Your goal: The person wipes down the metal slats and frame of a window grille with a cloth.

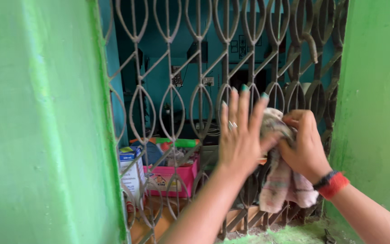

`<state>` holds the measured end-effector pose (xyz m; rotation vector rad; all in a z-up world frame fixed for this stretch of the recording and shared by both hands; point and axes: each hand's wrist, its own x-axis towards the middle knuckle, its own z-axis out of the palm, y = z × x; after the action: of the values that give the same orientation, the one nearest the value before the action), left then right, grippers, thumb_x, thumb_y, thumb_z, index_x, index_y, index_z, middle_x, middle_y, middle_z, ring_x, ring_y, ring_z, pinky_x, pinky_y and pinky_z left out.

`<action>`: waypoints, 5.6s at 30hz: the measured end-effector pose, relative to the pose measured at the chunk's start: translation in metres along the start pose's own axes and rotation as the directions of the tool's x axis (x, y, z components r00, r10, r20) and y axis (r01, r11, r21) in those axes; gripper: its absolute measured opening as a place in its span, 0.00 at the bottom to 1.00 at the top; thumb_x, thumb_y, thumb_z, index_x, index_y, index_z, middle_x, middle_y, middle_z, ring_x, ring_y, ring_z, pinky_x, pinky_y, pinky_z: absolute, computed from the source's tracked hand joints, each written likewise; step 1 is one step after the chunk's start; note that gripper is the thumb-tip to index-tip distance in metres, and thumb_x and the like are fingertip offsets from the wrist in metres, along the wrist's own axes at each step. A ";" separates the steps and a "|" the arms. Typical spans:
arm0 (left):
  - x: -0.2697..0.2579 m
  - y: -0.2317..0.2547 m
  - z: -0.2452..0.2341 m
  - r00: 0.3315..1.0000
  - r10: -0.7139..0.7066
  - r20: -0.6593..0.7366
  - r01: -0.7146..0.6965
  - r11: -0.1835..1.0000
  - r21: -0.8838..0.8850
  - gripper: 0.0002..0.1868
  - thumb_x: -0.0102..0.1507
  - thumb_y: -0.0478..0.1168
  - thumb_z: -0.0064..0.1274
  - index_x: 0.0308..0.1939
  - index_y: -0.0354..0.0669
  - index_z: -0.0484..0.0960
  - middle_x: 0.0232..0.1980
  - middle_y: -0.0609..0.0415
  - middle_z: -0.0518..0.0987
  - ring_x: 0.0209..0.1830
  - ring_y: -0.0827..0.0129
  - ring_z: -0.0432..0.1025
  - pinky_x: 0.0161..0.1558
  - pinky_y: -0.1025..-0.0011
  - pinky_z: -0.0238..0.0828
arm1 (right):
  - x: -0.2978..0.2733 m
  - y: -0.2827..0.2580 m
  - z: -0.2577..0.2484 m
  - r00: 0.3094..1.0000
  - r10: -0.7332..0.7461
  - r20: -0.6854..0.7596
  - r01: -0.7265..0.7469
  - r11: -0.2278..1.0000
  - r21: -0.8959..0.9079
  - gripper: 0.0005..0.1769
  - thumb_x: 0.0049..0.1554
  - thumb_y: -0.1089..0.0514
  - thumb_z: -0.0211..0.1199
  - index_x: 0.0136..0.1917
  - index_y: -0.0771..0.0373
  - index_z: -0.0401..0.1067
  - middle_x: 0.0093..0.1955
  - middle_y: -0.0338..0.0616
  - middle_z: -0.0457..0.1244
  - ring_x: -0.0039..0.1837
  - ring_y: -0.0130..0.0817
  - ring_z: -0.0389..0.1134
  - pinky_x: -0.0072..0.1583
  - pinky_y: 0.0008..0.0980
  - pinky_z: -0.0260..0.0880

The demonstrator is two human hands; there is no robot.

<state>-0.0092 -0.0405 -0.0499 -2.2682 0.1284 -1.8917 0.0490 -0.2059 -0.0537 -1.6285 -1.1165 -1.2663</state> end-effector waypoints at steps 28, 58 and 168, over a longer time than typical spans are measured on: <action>0.009 0.059 0.055 0.993 -0.064 0.096 0.056 0.995 0.078 0.41 0.64 0.37 0.57 0.79 0.49 0.57 0.84 0.49 0.51 0.85 0.57 0.43 0.83 0.56 0.38 | -0.037 0.086 -0.004 0.993 -0.045 0.106 0.053 0.996 -0.070 0.45 0.51 0.67 0.61 0.80 0.65 0.52 0.82 0.64 0.45 0.78 0.67 0.49 0.76 0.53 0.52; -0.162 0.168 0.024 0.514 -0.833 0.206 0.794 0.371 -0.481 0.23 0.71 0.43 0.44 0.68 0.38 0.67 0.60 0.40 0.79 0.60 0.52 0.76 0.59 0.59 0.70 | -0.190 0.087 -0.064 0.486 0.360 0.796 -0.770 0.608 0.194 0.21 0.58 0.50 0.66 0.59 0.65 0.74 0.45 0.48 0.73 0.45 0.32 0.72 0.49 0.32 0.73; -0.161 0.032 -0.076 0.705 -0.599 0.380 0.708 0.556 -0.436 0.24 0.63 0.33 0.55 0.64 0.42 0.71 0.61 0.44 0.75 0.51 0.59 0.78 0.52 0.64 0.76 | -0.111 0.038 0.018 0.601 0.467 0.648 -0.775 0.142 0.616 0.37 0.65 0.65 0.51 0.86 0.55 0.54 0.64 0.47 0.60 0.58 0.38 0.68 0.62 0.50 0.70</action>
<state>-0.1121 -0.0484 -0.1985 -3.2524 -0.3014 -2.1406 0.0770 -0.2204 -0.1679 -1.1771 -0.7991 0.2469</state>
